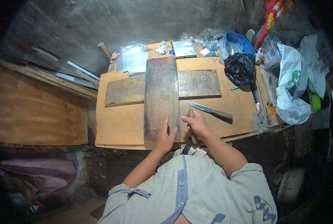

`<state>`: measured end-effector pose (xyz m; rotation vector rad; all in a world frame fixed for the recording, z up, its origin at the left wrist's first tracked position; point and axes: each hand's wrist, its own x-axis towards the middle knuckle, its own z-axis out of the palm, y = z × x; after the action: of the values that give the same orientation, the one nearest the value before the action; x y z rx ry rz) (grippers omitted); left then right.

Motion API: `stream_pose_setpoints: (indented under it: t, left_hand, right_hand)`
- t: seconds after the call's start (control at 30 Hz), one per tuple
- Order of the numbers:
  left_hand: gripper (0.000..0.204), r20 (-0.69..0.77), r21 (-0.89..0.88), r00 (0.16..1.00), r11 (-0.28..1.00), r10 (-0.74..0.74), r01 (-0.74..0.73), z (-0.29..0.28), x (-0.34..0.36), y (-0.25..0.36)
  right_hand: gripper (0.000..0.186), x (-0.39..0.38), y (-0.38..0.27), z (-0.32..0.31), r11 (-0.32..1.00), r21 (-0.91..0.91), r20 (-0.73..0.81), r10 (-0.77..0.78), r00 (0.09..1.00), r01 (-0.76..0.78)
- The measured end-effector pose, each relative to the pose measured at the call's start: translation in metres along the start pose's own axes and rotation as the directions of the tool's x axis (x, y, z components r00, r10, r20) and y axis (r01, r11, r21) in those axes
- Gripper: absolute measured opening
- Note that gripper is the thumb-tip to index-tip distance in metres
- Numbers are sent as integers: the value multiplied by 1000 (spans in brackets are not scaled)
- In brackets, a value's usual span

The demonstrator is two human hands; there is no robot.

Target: The person uses a knife to cut a small piece of wood on a wooden board, then moves the cut piece aside. They later pick up a larger wooden board and place it on a shelf among other boards.

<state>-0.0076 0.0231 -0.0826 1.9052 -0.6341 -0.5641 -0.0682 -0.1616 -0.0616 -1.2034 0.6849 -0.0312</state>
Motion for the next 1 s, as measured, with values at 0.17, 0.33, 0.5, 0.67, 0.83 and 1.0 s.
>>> stream_pose_setpoints:
  t: [0.17, 0.33, 0.5, 0.67, 0.83, 1.0]
  left_hand:
    - [63, 202, -631, 965, 732, -165, 257, -20, 5, 53]
    - [38, 376, -786, 924, 553, 73, 276, -31, -12, 99]
    - [13, 259, -705, 965, 673, -52, 225, -30, -28, 132]
    - [12, 202, -614, 972, 758, -118, 219, -31, -37, 146]
    - [13, 144, -596, 979, 777, -145, 203, -28, -40, 155]
    - [14, 104, -607, 991, 784, -82, 128, -26, -39, 148]
  right_hand:
    - [19, -55, -68, -8, 998, 63, 183, 17, 983, -29]
    - [14, -94, -96, -7, 998, 13, 257, -70, 964, 69]
    - [13, -114, -115, -9, 998, -19, 331, -43, 943, 52]
    - [13, -118, -117, -18, 998, -37, 360, -28, 932, 44]
    - [14, -114, -118, -23, 997, -33, 387, -45, 921, 63]
    - [16, -106, -122, -26, 995, -53, 418, -57, 906, 87]
